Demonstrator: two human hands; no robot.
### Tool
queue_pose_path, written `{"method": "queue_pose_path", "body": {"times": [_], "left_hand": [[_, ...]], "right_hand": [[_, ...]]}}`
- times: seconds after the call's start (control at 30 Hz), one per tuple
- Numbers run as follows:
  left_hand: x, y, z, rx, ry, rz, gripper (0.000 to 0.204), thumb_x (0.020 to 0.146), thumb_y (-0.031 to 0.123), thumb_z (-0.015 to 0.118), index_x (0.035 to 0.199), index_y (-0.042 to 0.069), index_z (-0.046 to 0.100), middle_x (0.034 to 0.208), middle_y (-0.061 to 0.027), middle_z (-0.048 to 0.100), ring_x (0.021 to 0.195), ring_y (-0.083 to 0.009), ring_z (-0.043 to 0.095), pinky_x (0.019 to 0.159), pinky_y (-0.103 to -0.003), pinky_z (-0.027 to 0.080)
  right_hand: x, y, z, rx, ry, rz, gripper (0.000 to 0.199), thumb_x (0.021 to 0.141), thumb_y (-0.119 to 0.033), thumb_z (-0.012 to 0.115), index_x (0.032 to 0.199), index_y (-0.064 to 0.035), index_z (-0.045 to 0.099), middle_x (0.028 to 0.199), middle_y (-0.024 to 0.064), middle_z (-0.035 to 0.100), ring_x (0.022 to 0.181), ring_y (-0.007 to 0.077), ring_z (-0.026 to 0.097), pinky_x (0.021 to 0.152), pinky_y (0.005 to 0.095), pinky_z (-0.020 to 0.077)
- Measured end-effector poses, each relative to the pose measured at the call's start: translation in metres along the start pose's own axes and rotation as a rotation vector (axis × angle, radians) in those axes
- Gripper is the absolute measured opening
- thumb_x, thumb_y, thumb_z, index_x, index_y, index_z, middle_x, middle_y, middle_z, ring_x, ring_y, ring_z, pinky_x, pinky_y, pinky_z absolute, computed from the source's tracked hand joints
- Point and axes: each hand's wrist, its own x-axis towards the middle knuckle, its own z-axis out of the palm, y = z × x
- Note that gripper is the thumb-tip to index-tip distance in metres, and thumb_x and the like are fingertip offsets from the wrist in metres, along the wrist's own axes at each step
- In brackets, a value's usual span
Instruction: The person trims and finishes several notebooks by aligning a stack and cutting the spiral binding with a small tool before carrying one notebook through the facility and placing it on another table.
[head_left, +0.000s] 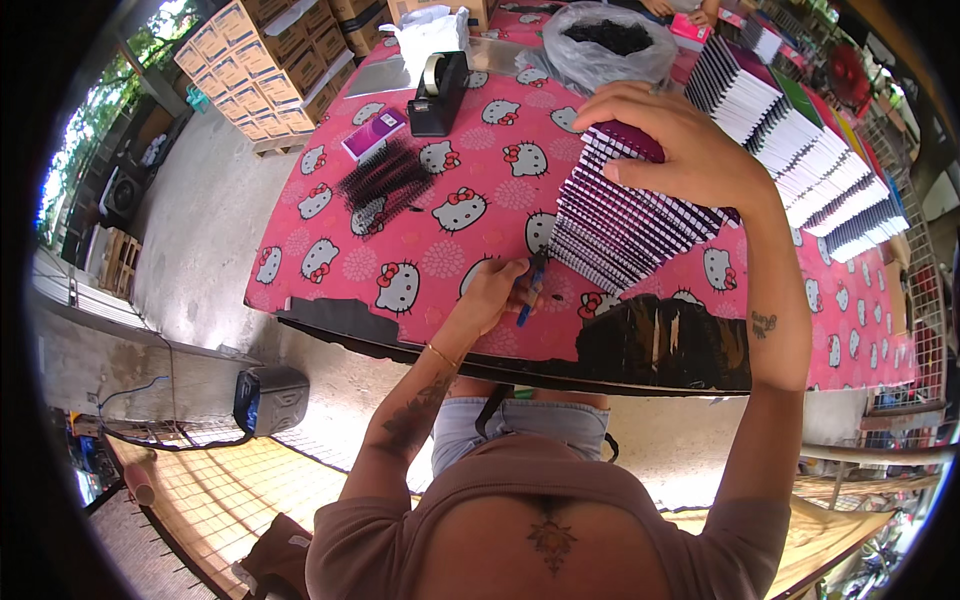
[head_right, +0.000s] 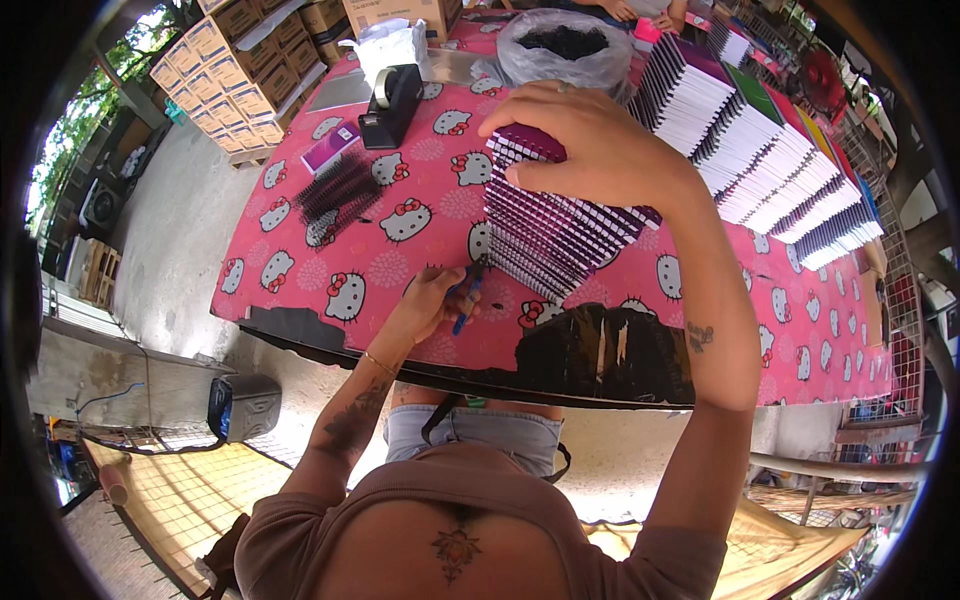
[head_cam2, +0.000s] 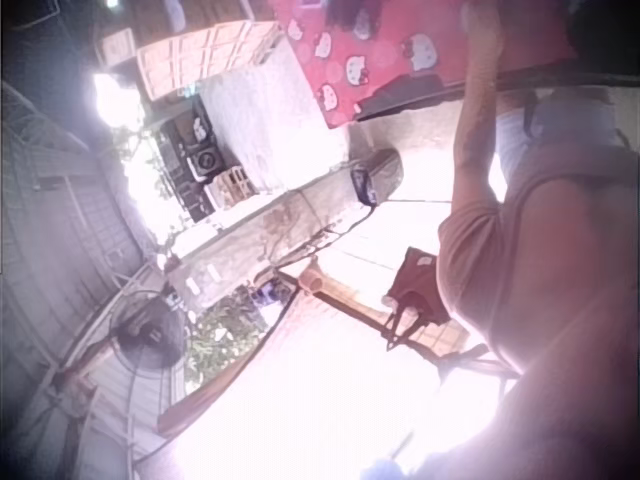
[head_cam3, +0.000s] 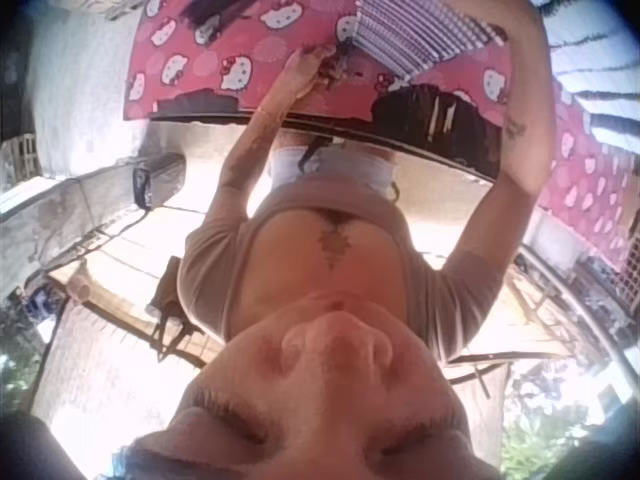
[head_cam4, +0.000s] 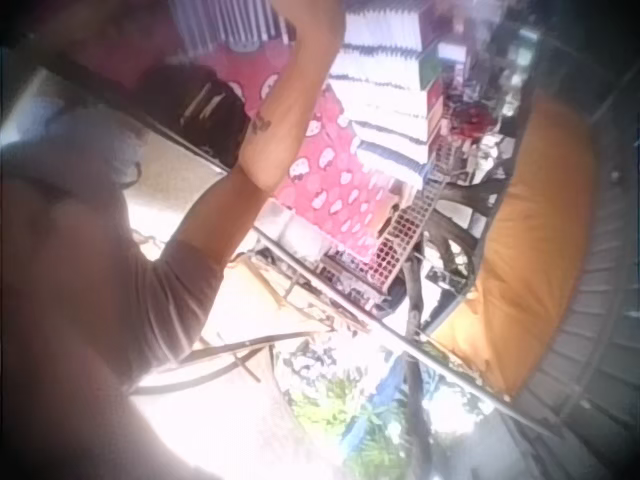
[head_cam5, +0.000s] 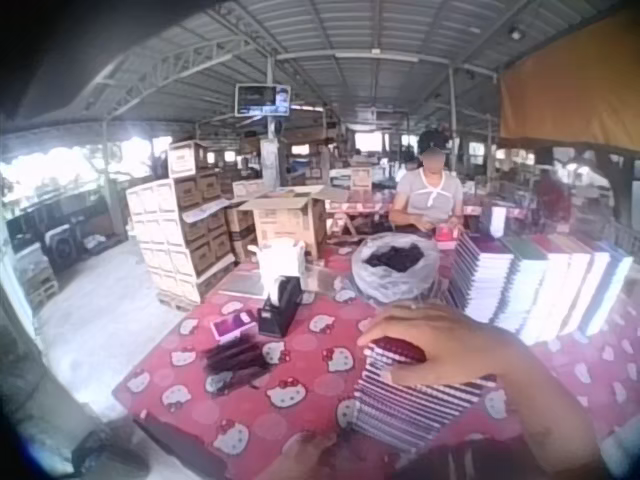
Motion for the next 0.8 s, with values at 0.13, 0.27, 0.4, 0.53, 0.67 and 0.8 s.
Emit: {"method": "queue_pose_path", "body": {"times": [0.13,0.27,0.4,0.53,0.67,0.8], "left_hand": [[-0.002,0.003,0.008,0.623,0.128,0.337,0.027,0.093,0.023,0.053,0.097,-0.003,0.061,0.083,-0.0187,0.064,0.066,-0.0289,0.067,0.058,-0.037,0.054],[-0.015,-0.001,0.034,1.454,0.438,0.817,0.023,0.092,0.022,0.053,0.094,0.003,0.065,0.083,-0.0202,0.062,0.063,-0.0302,0.067,0.058,-0.036,0.052],[-0.001,0.007,0.009,0.799,0.068,0.262,0.026,0.093,0.022,0.052,0.097,-0.002,0.061,0.088,-0.0184,0.064,0.067,-0.0300,0.069,0.058,-0.037,0.055],[-0.003,0.011,0.003,0.082,-0.032,-0.047,0.031,0.096,0.022,0.048,0.100,-0.007,0.057,0.087,-0.0145,0.064,0.069,-0.0271,0.070,0.057,-0.035,0.057],[0.003,0.007,0.007,0.040,-0.017,-0.040,0.031,0.096,0.021,0.045,0.099,-0.008,0.056,0.082,-0.0134,0.063,0.066,-0.0267,0.069,0.055,-0.034,0.057],[0.010,0.004,-0.003,0.165,-0.026,-0.030,0.032,0.096,0.023,0.048,0.096,-0.007,0.057,0.086,-0.0157,0.065,0.069,-0.0279,0.069,0.057,-0.036,0.056]], "right_hand": [[-0.001,0.001,-0.001,0.015,-0.060,0.040,0.041,0.079,-0.020,0.067,0.117,-0.0080,0.059,0.120,0.0098,0.058,0.119,0.0282,0.051,0.101,0.0413,0.0359],[0.000,0.000,-0.002,0.038,-0.081,0.044,0.042,0.079,-0.019,0.067,0.118,-0.0071,0.059,0.122,0.0095,0.057,0.120,0.0277,0.050,0.103,0.0417,0.0344],[0.000,0.000,-0.001,0.046,-0.057,0.032,0.041,0.078,-0.020,0.067,0.116,-0.0071,0.059,0.119,0.0105,0.059,0.118,0.0293,0.051,0.101,0.0413,0.0368],[-0.001,0.005,0.000,0.025,-0.040,0.000,0.041,0.078,-0.020,0.067,0.116,-0.0064,0.059,0.118,0.0107,0.059,0.116,0.0294,0.053,0.100,0.0405,0.0385],[-0.003,0.008,0.002,0.010,-0.044,0.006,0.041,0.079,-0.018,0.066,0.116,-0.0047,0.059,0.118,0.0103,0.058,0.116,0.0286,0.052,0.100,0.0398,0.0382],[-0.003,0.009,0.002,0.026,-0.033,-0.001,0.040,0.079,-0.018,0.067,0.116,-0.0050,0.059,0.118,0.0101,0.059,0.117,0.0282,0.052,0.100,0.0395,0.0383]]}}
